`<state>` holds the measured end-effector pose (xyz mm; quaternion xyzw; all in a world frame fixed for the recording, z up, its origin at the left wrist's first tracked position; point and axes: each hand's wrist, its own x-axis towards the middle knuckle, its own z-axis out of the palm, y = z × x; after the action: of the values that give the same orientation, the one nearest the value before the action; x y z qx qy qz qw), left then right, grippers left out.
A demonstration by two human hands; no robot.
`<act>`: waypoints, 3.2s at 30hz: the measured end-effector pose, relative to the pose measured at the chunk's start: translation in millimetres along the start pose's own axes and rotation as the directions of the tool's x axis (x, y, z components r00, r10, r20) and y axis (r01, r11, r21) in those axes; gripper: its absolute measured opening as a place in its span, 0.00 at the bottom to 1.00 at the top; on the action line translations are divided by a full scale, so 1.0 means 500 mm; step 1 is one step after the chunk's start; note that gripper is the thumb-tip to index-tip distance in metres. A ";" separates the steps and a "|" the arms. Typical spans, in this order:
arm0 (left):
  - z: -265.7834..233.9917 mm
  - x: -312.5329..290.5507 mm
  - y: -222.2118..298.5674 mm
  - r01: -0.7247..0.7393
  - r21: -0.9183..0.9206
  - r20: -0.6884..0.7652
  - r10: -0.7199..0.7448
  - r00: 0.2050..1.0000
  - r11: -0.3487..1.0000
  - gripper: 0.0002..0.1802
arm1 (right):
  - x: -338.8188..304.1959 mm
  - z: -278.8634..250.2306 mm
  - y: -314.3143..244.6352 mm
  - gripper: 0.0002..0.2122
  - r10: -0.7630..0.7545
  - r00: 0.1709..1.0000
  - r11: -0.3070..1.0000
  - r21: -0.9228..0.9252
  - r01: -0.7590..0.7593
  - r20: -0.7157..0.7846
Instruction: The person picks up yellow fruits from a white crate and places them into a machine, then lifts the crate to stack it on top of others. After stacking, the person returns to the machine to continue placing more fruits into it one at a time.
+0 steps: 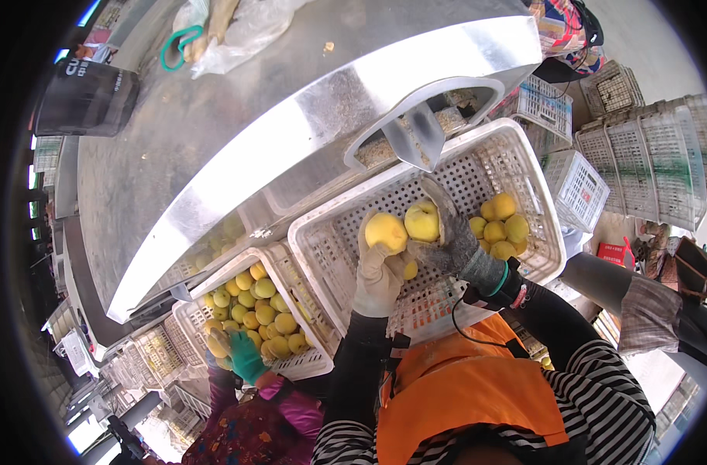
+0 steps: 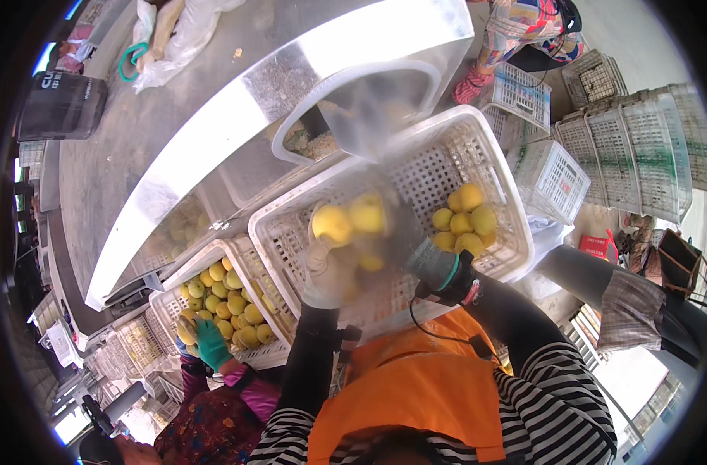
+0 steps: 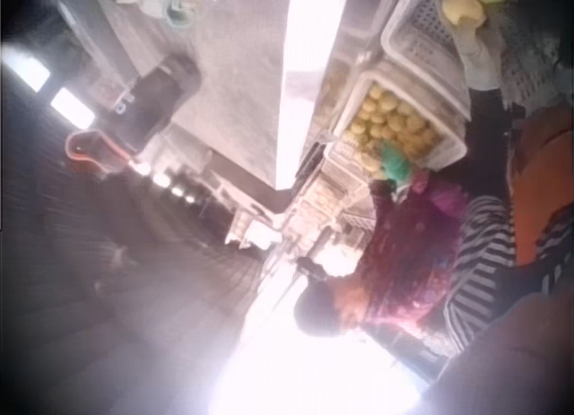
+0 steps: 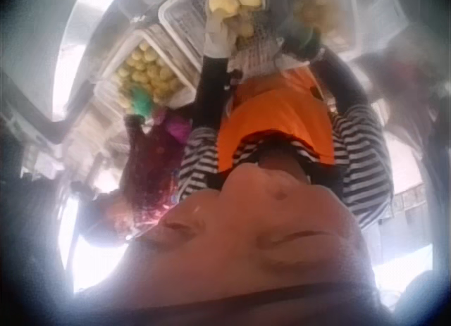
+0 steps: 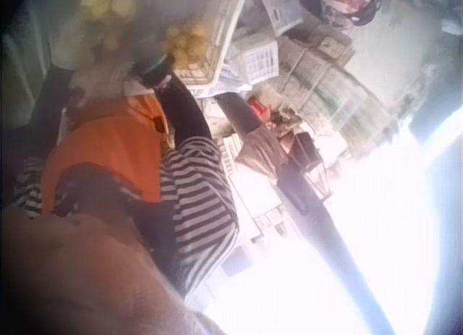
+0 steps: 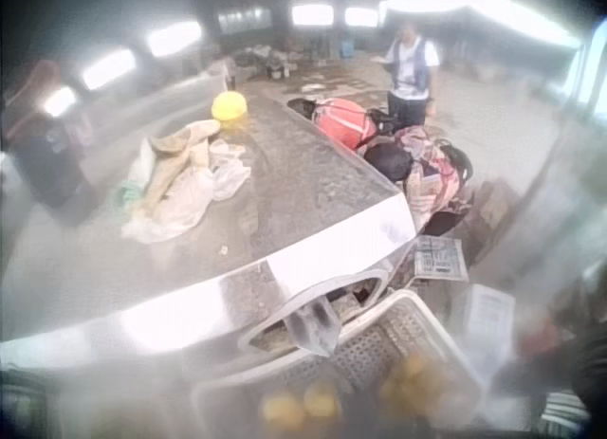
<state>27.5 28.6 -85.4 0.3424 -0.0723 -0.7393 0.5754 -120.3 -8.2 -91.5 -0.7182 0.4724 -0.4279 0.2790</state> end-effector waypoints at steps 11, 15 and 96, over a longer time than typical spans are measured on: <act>0.078 0.011 0.070 -0.135 0.223 0.206 0.089 0.975 0.966 0.35 | 0.169 -0.032 0.032 0.37 -0.128 0.966 0.949 -0.311 0.053 -0.225; 0.082 0.016 0.074 -0.164 0.192 0.286 0.104 0.952 0.968 0.38 | 0.309 -0.029 -0.016 0.33 0.443 0.888 0.796 -0.510 -0.326 0.125; -0.304 0.081 -0.115 0.278 0.957 -0.281 -0.035 0.959 -0.085 0.34 | 0.234 0.017 0.094 0.43 -0.003 0.975 0.884 -0.457 -0.102 -0.223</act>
<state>66.8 54.6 -245.8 0.7183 -0.4984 -0.4821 0.0570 -111.6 -134.1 -92.4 -0.7006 0.6070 -0.3708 0.0562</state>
